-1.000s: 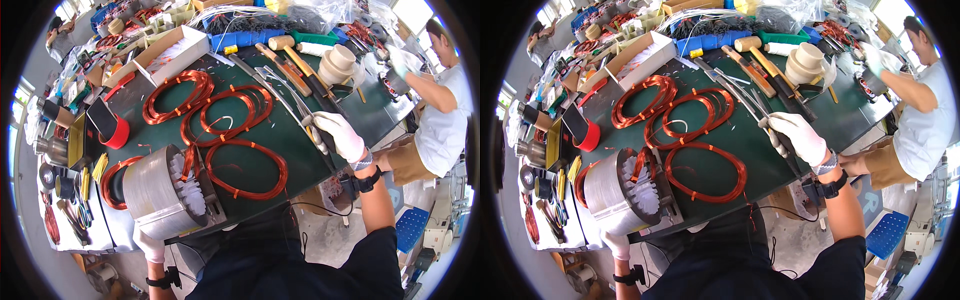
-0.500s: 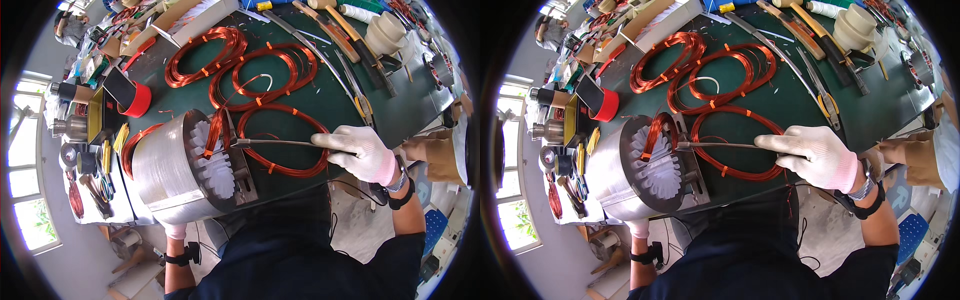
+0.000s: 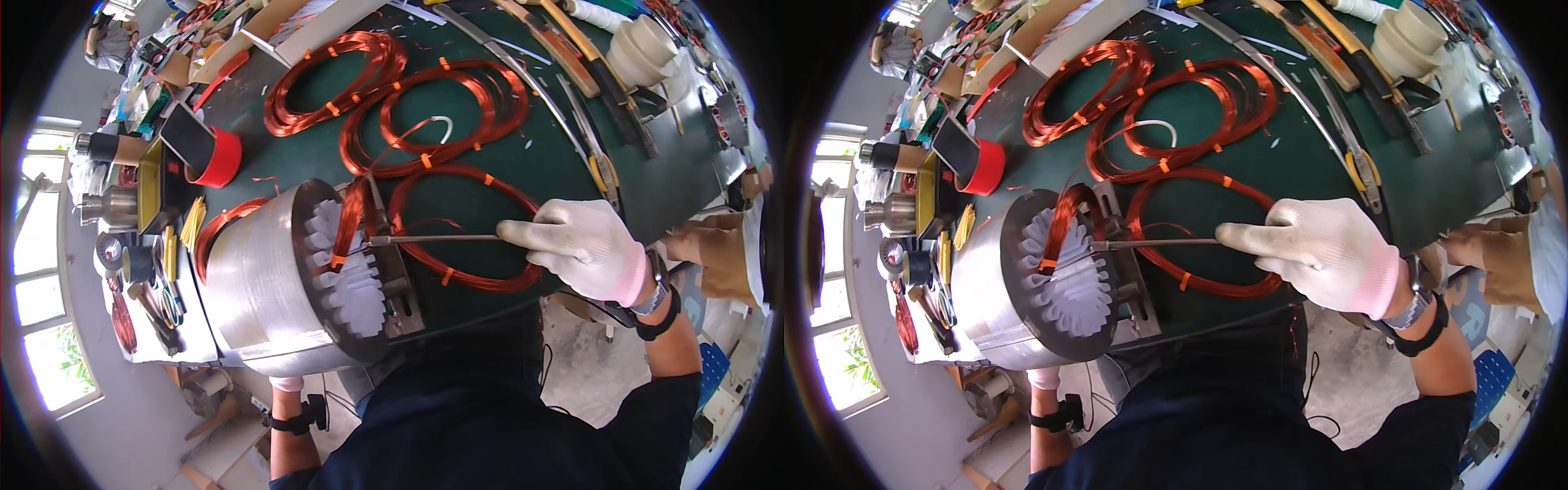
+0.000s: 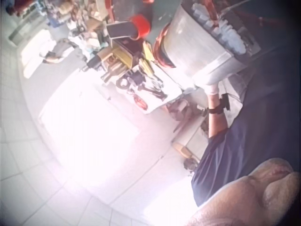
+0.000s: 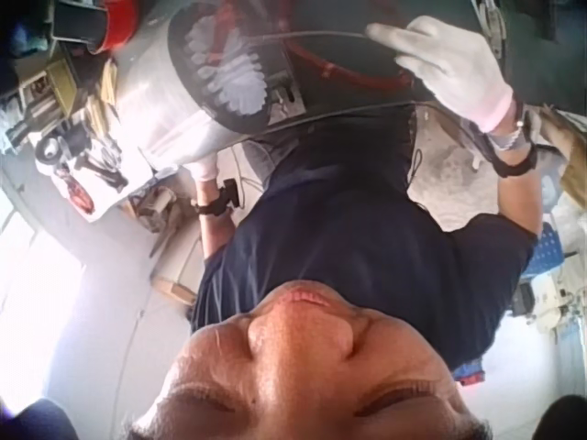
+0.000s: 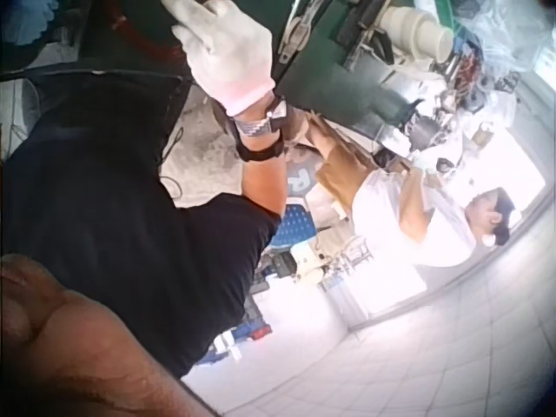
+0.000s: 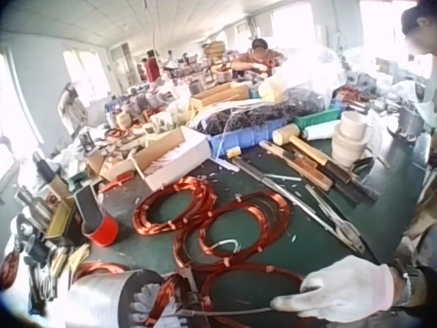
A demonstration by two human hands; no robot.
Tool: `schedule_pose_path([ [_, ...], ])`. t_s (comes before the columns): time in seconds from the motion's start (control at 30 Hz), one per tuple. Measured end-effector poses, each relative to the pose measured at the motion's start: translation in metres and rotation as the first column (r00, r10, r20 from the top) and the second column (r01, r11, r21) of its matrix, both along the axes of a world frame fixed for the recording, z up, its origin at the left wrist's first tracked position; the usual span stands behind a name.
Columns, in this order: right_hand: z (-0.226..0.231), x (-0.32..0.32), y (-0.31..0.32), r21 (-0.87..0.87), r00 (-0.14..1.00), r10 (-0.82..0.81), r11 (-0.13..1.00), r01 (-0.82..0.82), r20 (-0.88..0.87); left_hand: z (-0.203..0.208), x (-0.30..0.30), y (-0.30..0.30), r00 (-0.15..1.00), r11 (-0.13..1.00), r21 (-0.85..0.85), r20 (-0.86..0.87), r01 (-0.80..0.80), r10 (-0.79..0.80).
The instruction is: Inserting and securing copper wire coils into the slots of a motor stator.
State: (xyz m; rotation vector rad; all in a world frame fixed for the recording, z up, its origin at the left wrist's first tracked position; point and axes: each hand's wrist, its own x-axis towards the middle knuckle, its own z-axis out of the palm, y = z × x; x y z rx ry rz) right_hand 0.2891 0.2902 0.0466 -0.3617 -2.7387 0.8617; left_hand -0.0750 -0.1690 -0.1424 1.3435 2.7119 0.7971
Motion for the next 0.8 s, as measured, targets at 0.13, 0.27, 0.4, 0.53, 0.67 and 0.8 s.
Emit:
schedule_pose_path([
  [0.13, 0.003, 0.008, 0.000, -0.101, 0.998, -0.050, 0.994, 0.047, -0.029, -0.003, -0.005, 0.000, 0.960, 0.970, 0.240, 0.280, -0.048, -0.022],
  [0.27, 0.008, 0.036, -0.001, -0.141, 0.988, -0.155, 0.979, 0.150, -0.026, 0.006, 0.000, 0.016, 0.876, 0.898, 0.424, 0.470, -0.119, -0.106],
  [0.4, 0.018, 0.070, -0.019, -0.240, 0.936, -0.347, 0.905, 0.352, 0.063, 0.054, 0.019, 0.063, 0.989, 0.981, 0.193, 0.146, -0.016, -0.013],
  [0.53, 0.029, 0.084, -0.056, -0.615, 0.897, -0.419, 0.674, 0.409, 0.138, 0.085, 0.040, 0.092, 0.999, 0.962, 0.271, 0.038, -0.043, 0.034],
  [0.67, 0.040, 0.087, -0.090, -0.846, 0.922, -0.364, 0.445, 0.294, 0.130, 0.115, 0.057, 0.107, 0.999, 0.917, 0.398, 0.028, 0.005, -0.018],
  [0.8, 0.052, 0.073, -0.120, -0.918, 0.951, -0.279, 0.327, 0.224, 0.133, 0.166, 0.090, 0.102, 0.990, 0.828, 0.558, 0.079, 0.050, -0.113],
])
